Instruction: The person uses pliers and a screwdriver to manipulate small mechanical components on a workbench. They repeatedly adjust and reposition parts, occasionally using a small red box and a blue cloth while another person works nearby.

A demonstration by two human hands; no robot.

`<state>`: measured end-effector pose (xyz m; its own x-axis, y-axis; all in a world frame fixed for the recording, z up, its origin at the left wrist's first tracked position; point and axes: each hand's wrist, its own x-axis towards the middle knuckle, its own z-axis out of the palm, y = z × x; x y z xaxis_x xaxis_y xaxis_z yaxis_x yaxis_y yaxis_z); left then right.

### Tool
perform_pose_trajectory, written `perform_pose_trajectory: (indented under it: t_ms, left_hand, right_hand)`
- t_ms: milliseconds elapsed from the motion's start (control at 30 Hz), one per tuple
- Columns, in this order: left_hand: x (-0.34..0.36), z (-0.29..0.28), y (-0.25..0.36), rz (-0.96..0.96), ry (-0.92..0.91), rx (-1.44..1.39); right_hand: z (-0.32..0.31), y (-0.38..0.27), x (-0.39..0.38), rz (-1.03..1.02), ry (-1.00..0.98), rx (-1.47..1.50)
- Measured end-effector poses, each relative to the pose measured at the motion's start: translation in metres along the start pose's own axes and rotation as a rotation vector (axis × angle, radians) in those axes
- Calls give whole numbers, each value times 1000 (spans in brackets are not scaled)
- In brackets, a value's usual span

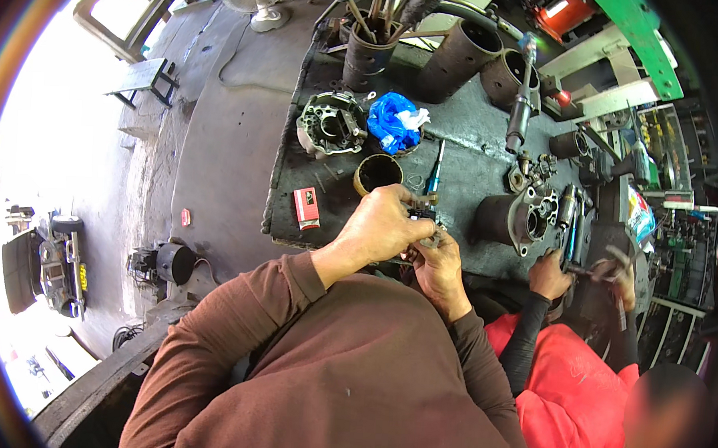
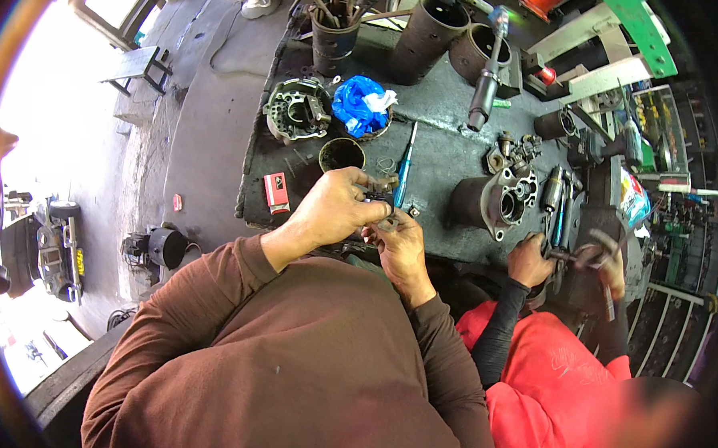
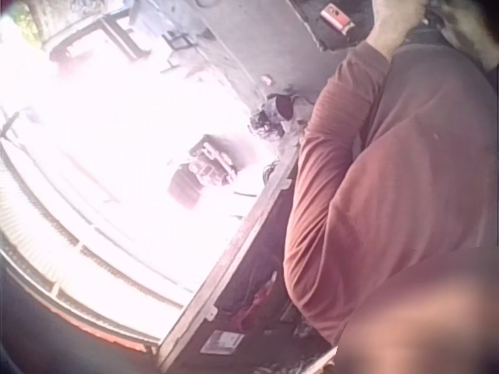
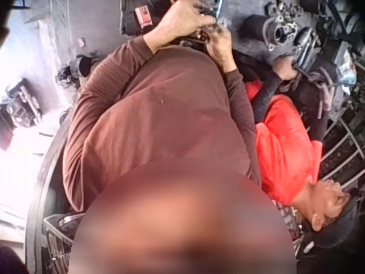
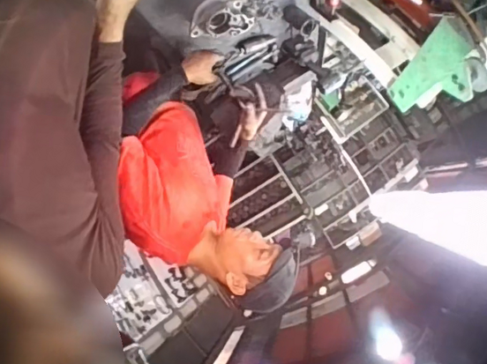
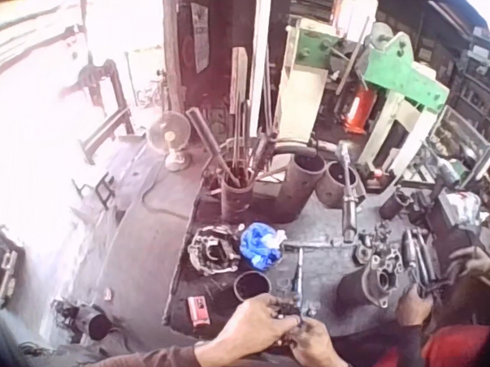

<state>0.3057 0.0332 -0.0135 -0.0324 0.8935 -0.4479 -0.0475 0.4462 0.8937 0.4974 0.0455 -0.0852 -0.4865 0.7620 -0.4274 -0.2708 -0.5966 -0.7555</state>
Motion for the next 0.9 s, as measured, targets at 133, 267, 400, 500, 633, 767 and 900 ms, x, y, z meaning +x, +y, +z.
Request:
perform_pose_trajectory:
  t_ms: [133, 267, 400, 500, 633, 767, 900]
  left_hand:
    - [2, 2, 2, 16, -13, 9]
    - [3, 2, 2, 28, -56, -167]
    - [7, -15, -9, -36, -208, -413]
    - [8, -26, -20, -151, -376, -784]
    - [6, -28, -30, -356, -425, -1077]
    - [4, -30, -33, -445, -540, -1249]
    - [5, -29, -34, -497, -531, -1162]
  right_hand:
    - [-3, -3, 0, -33, -49, -11]
    - [1, -10, -1, -150, 8, -126]
    - [16, -33, -9, -331, 70, -500]
    - [32, -56, -19, -499, 70, -839]
    - [54, -72, -27, -599, 84, -965]
    - [64, -78, -32, -625, 88, -974]
    - [63, -78, -32, -693, 91, -1011]
